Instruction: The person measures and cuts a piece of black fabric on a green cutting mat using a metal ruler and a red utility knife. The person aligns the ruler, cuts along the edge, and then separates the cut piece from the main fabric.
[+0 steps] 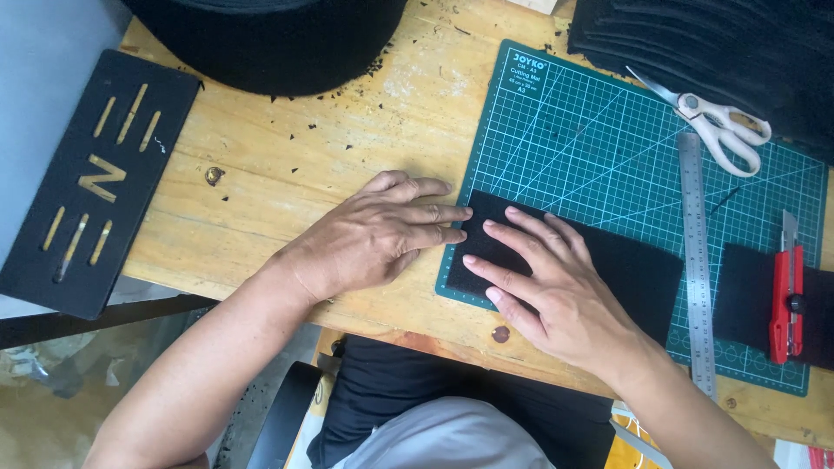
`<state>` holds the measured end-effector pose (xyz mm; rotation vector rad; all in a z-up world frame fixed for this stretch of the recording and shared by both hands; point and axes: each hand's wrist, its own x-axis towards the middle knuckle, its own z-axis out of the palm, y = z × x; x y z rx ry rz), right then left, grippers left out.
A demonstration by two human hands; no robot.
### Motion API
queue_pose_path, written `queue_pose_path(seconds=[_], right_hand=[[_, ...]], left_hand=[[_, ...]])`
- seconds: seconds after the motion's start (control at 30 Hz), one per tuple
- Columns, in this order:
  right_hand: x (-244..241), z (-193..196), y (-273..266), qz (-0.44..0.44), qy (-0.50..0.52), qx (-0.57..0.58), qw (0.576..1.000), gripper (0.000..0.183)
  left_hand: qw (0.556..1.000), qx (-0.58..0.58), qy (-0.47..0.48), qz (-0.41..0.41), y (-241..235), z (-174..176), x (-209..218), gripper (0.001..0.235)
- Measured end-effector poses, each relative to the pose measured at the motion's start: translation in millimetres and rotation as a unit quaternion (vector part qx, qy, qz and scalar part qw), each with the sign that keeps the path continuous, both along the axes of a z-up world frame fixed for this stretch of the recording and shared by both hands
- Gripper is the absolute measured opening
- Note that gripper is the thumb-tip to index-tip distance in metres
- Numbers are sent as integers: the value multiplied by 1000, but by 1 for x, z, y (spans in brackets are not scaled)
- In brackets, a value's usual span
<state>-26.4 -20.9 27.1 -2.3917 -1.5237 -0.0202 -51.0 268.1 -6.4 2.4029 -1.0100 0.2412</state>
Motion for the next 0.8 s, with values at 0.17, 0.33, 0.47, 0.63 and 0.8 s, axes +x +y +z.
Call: queue_pose_path(seconds=[0.17,0.33,0.47,0.63,0.8], right_hand=[[2,0,-1,2,10,-15,1000,45],[2,4,0,4,11,-12,1000,45],[2,3,0,3,10,-12,1000,44],[2,3,0,3,12,-13,1000,44],[2,4,1,-2,11,-16,1000,44]], left_hand=[[1000,6,5,1,0,1,0,35],[1000,9,8,3,0,1,0,36],[1000,15,20,4,-1,1,0,36],[1000,3,10,6,0,4,-1,34],[1000,-9,1,-1,0,7,0,33]])
